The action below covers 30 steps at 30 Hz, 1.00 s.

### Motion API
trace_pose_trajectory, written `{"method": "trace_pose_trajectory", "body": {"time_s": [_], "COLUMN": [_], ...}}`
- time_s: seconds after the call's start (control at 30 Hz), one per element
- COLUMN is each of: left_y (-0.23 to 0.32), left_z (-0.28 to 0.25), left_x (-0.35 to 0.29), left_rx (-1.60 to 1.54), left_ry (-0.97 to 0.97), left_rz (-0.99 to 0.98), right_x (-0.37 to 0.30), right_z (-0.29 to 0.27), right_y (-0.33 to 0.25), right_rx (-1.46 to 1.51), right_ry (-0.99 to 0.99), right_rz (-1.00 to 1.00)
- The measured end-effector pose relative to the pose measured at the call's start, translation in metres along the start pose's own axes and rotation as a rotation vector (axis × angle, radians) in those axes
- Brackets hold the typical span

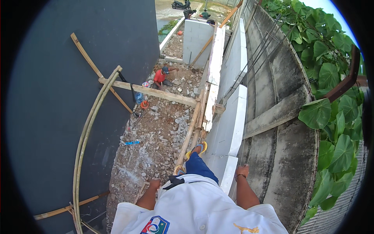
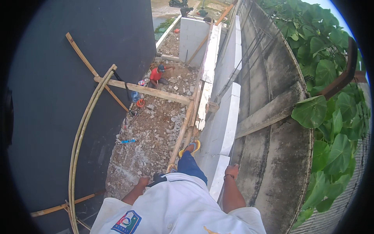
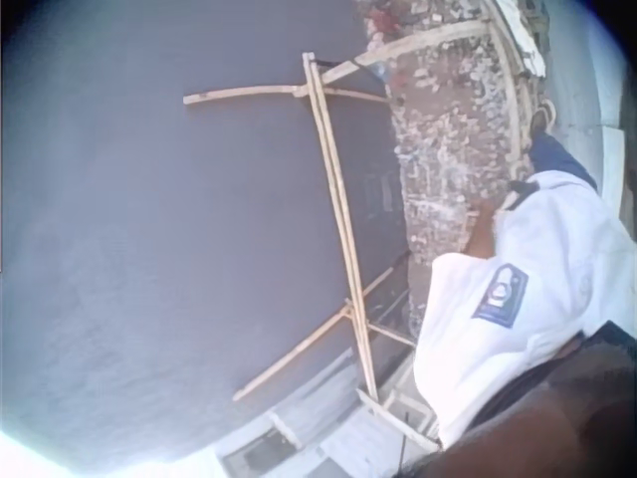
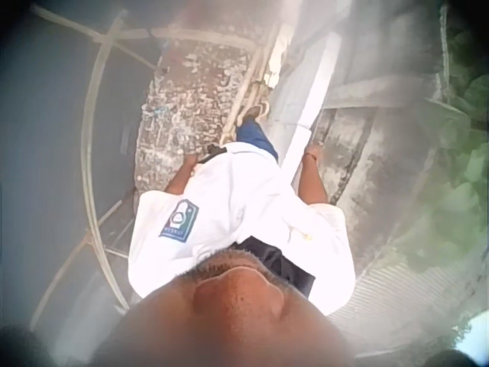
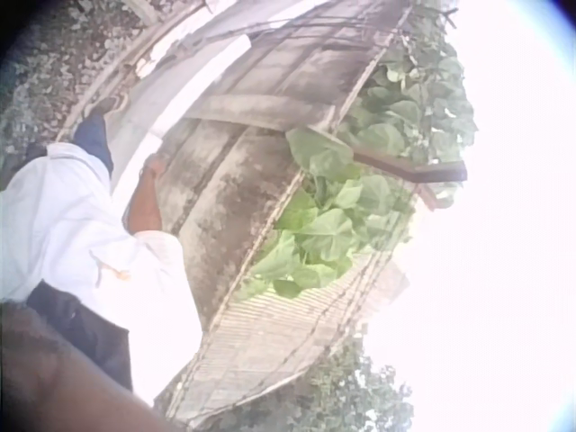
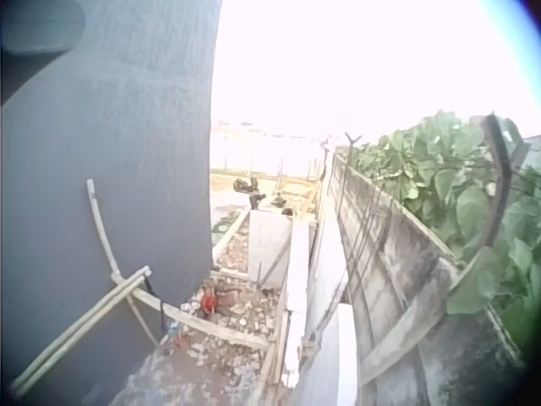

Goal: The person secures a wooden board against a white block wall using a hammer and nails, repeatedly driving nails through the wood into the wall while standing on a bamboo scaffold.

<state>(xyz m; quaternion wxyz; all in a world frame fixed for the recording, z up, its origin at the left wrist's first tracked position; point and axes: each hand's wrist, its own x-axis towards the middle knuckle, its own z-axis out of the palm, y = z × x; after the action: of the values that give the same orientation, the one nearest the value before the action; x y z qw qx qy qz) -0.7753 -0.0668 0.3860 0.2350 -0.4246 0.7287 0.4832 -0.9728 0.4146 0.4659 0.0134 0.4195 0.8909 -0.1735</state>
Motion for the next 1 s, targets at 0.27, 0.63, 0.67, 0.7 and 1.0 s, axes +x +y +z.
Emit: {"method": "trace_pose_trajectory", "body": {"time_s": [0.27,0.63,0.67,0.7,1.0], "left_y": [-0.005,0.007,0.001,-0.010,-0.006], "left_z": [0.007,0.013,0.012,0.013,0.007], "left_x": [0.010,-0.011,-0.008,-0.001,0.009], "left_rx": [0.218,0.420,0.415,0.568,0.412], "left_ry": [-0.032,-0.083,-0.077,-0.114,-0.028], "left_rz": [0.067,0.094,0.081,0.200,0.167], "right_x": [-0.003,0.004,-0.004,-0.006,-0.014], "right_z": [-0.015,0.021,0.014,0.013,0.010], "right_y": [-0.002,0.060,0.053,0.048,0.028], "right_rx": [0.090,0.088,0.108,0.104,0.123], "right_ry": [-0.002,-0.093,-0.069,-0.085,-0.024], "right_rz": [-0.092,-0.300,-0.326,-0.342,-0.364]}}
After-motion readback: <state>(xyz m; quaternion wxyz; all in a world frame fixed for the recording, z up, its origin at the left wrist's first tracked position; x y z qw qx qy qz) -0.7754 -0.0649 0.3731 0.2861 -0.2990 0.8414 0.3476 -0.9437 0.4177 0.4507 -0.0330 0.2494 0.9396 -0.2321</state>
